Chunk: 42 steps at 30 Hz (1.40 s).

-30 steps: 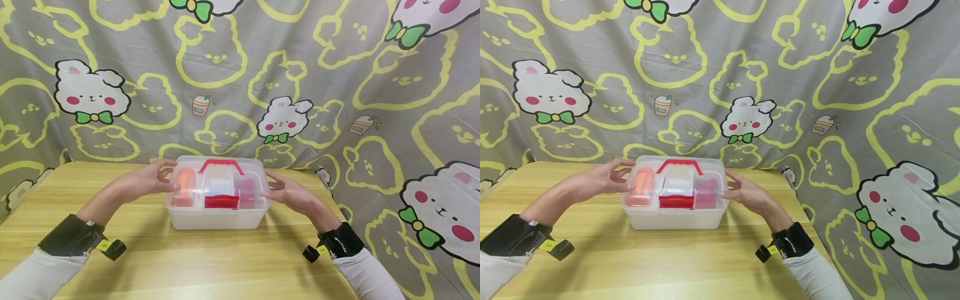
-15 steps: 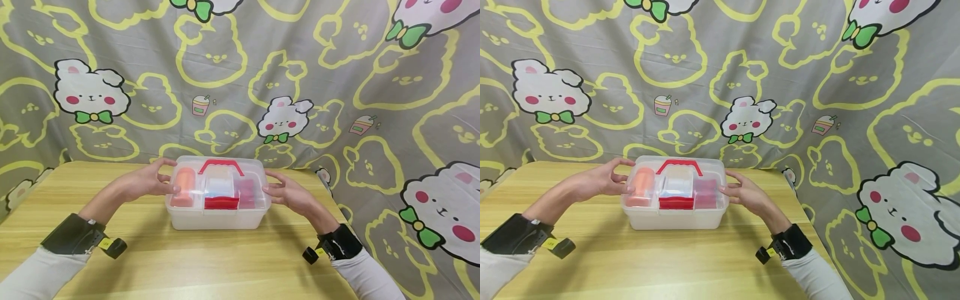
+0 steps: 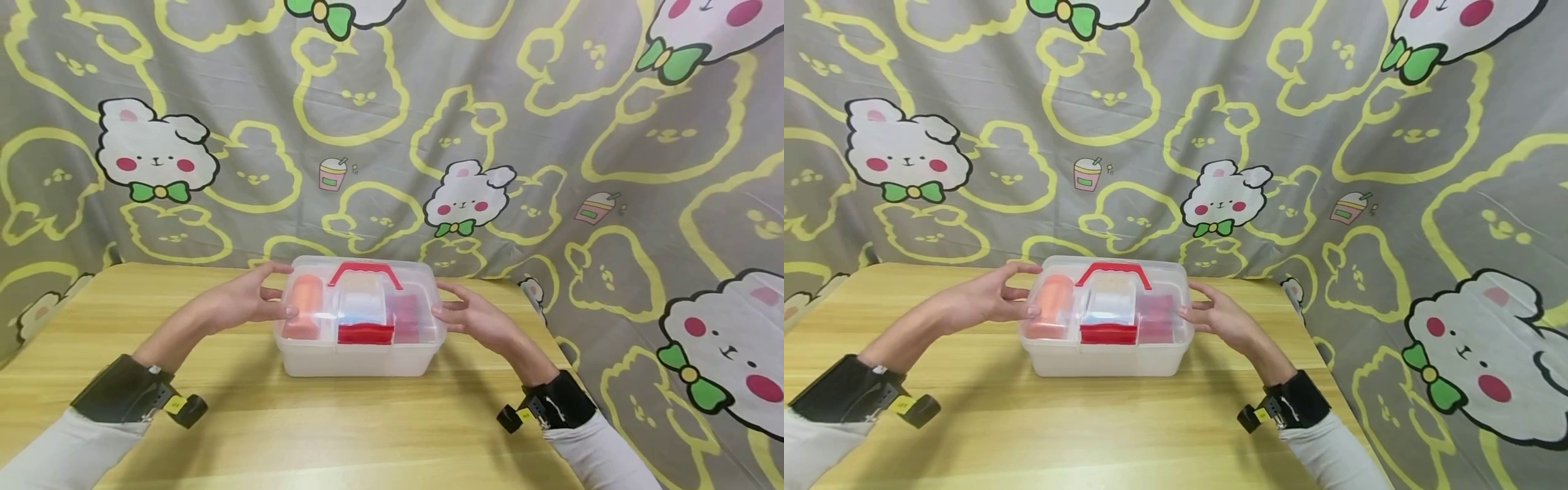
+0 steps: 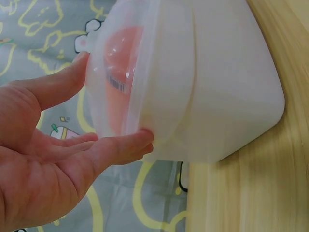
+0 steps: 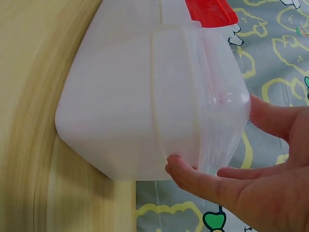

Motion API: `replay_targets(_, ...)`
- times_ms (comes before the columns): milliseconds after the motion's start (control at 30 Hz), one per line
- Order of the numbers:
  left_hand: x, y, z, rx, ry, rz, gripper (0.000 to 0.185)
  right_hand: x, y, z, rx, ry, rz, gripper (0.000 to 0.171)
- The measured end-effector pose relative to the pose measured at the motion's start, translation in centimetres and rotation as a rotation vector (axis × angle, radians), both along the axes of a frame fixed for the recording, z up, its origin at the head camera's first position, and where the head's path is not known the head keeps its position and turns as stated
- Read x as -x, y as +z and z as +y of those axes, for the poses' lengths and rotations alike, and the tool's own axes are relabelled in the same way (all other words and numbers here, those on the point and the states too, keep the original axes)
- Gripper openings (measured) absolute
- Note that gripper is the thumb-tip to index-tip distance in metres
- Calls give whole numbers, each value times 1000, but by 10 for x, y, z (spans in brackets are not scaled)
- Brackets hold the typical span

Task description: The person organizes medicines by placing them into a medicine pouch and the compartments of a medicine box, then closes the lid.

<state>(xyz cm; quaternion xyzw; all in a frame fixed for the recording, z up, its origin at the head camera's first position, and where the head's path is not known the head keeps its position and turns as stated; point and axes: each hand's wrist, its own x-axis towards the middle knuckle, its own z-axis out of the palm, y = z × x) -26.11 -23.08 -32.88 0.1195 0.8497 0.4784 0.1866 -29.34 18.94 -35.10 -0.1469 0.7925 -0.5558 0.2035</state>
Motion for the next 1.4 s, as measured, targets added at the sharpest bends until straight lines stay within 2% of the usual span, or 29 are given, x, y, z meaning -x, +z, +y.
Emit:
replay_targets(167,-2,2,0,33,5,25,97,0,1,0,-51,12,17,73)
replay_targets(267,-4,6,2,122,12,80,95,-2,5,-4,-135,-16,51,73)
replay_targets(333,-6,11,6,204,13,153,93,-5,9,-7,-222,-43,111,75)
replay_targets(433,-13,19,18,320,24,298,84,-12,17,-14,-381,-100,251,75)
replay_targets(533,-21,24,34,379,53,421,70,-19,21,-24,-482,-138,437,68)
replay_targets(667,-25,23,56,396,91,494,54,-27,22,-43,-513,-184,671,60)
replay_targets(733,-22,22,67,415,103,499,53,-31,20,-53,-516,-192,748,57)
replay_targets(800,-20,20,77,434,102,502,53,-36,18,-64,-523,-189,781,55)
replay_targets(1000,-18,15,91,486,16,532,63,-42,8,-82,-547,-140,765,62)
replay_targets(1100,-21,14,93,503,-4,503,69,-44,5,-83,-568,-116,765,68)
replay_targets(1267,-25,12,96,498,20,436,85,-48,-2,-83,-587,-100,783,85)
replay_targets(1400,-28,6,98,498,19,456,92,-50,-10,-83,-603,-81,853,98)
